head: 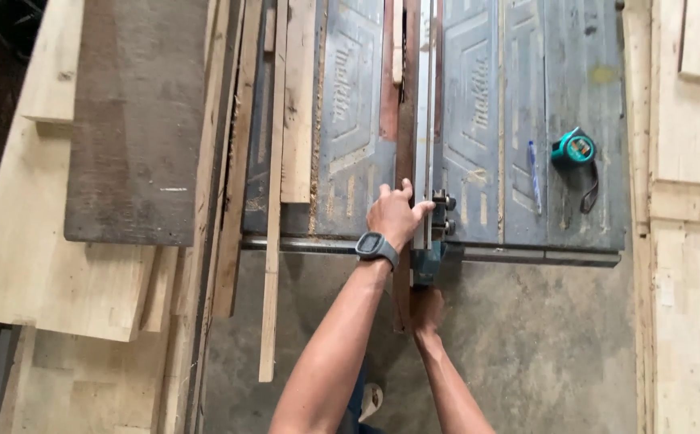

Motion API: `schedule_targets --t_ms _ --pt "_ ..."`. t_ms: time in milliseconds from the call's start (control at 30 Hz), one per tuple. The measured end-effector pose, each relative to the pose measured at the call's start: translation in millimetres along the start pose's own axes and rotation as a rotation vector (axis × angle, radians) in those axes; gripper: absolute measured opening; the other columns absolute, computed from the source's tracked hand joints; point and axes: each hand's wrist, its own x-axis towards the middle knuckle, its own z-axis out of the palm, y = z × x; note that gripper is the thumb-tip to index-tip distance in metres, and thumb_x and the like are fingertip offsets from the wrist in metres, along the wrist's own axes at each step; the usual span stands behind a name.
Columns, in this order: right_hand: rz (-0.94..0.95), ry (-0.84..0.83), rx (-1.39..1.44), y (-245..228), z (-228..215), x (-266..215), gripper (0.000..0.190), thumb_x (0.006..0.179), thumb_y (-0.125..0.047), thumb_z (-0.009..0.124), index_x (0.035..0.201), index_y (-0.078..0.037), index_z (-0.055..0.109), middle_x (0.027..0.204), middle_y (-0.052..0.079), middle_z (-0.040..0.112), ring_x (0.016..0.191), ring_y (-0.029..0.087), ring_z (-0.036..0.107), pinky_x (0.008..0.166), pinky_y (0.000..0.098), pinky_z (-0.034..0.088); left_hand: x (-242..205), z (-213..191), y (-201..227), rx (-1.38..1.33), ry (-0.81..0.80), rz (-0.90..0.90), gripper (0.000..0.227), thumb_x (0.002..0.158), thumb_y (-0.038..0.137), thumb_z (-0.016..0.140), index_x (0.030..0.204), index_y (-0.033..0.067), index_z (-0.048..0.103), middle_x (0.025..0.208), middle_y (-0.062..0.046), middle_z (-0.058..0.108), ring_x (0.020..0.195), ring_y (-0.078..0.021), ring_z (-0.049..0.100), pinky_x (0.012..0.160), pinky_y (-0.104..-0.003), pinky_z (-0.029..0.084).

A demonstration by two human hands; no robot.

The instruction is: Cutting long wooden pieces into thin strips using a miter saw and a table saw

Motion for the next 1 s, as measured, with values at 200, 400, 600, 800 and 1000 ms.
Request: schedule_targets --t_ms 200,400,600,800,1000 --pt "0.241 0.014 0.231 9.9 14.3 12.4 0.029 0.083 -0.018 0.065 0.073 0.008 0.073 0.059 0.023 0.064 0.052 0.028 0.064 0.043 0.0420 0.045 -5.6 1.3 -1.6 -0.072 0.028 -0.030 0.077 0.087 0.063 0.064 0.147 0.0138 0.057 0.119 -0.018 0.058 0.103 -0.0502 0.069 0.090 -0.056 0.057" --pt "0.174 0.048 0.229 4.4 1.4 -1.1 0.024 0.084 -0.012 0.064 0.069 0.006 0.070 0.051 0.016 0.055 0.052 0.016 0.047 0.045 0.0351 0.036 -12.1 -6.9 2.0 -0.149 0.043 -0.063 0.076 0.085 0.063 0.067 0.146 0.0183 0.059 0.119 -0.017 0.059 0.105 -0.0480 0.070 0.090 -0.055 0.057" --pt "0.150 0.077 0.293 17.9 15.6 11.5 0.022 0.082 -0.014 0.067 0.064 0.000 0.068 0.048 0.013 0.052 0.051 0.015 0.043 0.044 0.0337 0.033 -13.7 -6.1 -0.3 -0.182 0.093 -0.065 0.078 0.081 0.066 0.068 0.143 0.0193 0.062 0.114 -0.018 0.062 0.104 -0.0468 0.070 0.088 -0.053 0.058" --pt "0.149 0.080 0.310 10.5 7.8 2.2 0.020 0.081 -0.014 0.068 0.070 0.002 0.070 0.051 0.014 0.054 0.054 0.018 0.045 0.046 0.0371 0.038 -22.0 -20.7 12.7 -0.225 0.117 -0.090 0.084 0.080 0.062 0.071 0.149 0.0154 0.054 0.116 -0.024 0.062 0.106 -0.0498 0.069 0.089 -0.057 0.056" --pt "0.194 0.074 0.293 5.3 -1.1 -3.5 0.021 0.081 -0.015 0.068 0.071 0.003 0.070 0.052 0.016 0.056 0.050 0.022 0.049 0.047 0.0393 0.040 -8.5 -5.9 -2.3 -0.254 0.144 -0.143 0.103 0.068 0.067 0.077 0.147 0.0040 0.054 0.119 -0.024 0.065 0.109 -0.0481 0.069 0.090 -0.055 0.056"
